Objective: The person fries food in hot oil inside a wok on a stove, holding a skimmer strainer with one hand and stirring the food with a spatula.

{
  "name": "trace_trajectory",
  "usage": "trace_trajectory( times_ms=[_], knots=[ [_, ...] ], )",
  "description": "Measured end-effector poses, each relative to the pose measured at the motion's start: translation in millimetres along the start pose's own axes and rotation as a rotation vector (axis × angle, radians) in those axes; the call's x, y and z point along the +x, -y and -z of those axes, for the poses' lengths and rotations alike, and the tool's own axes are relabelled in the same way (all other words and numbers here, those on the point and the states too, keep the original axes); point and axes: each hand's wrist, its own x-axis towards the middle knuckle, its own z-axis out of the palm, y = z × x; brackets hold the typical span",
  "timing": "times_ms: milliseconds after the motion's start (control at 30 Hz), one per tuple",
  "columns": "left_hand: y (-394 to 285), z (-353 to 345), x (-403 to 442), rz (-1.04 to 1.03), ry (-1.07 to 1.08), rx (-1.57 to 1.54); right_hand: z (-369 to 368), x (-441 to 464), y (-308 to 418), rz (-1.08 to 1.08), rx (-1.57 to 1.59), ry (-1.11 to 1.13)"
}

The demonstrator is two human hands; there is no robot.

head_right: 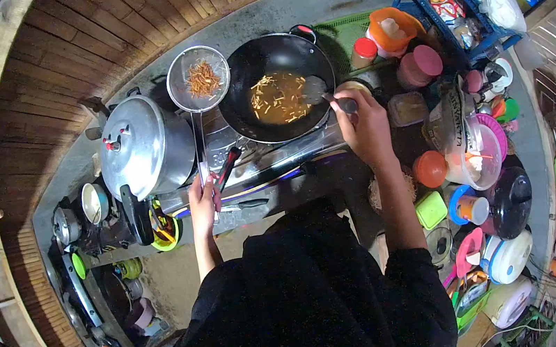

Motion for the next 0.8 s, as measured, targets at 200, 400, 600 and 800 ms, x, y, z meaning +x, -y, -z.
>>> trace_trajectory(
  times_ms=[200, 400, 600, 800],
  knots=[
    [-3, -10, -9, 0.033, -0.02, 0.07, -7, -9, -17, -0.109, 0.05, -0.056],
    [-13, -26, -14, 0.02, -0.028, 0.128, -35, -8, -28, -0.163, 0.257, -0.124],
    [-13, -31, -21, 0.018, -0.018, 0.092, -51, -1, -36, -0.142, 0.282, -0.065],
    [-13, -32, -28, 0.056, -0.058, 0.066, -40, 9, -26, -0.098, 0.284, -0.089]
  ],
)
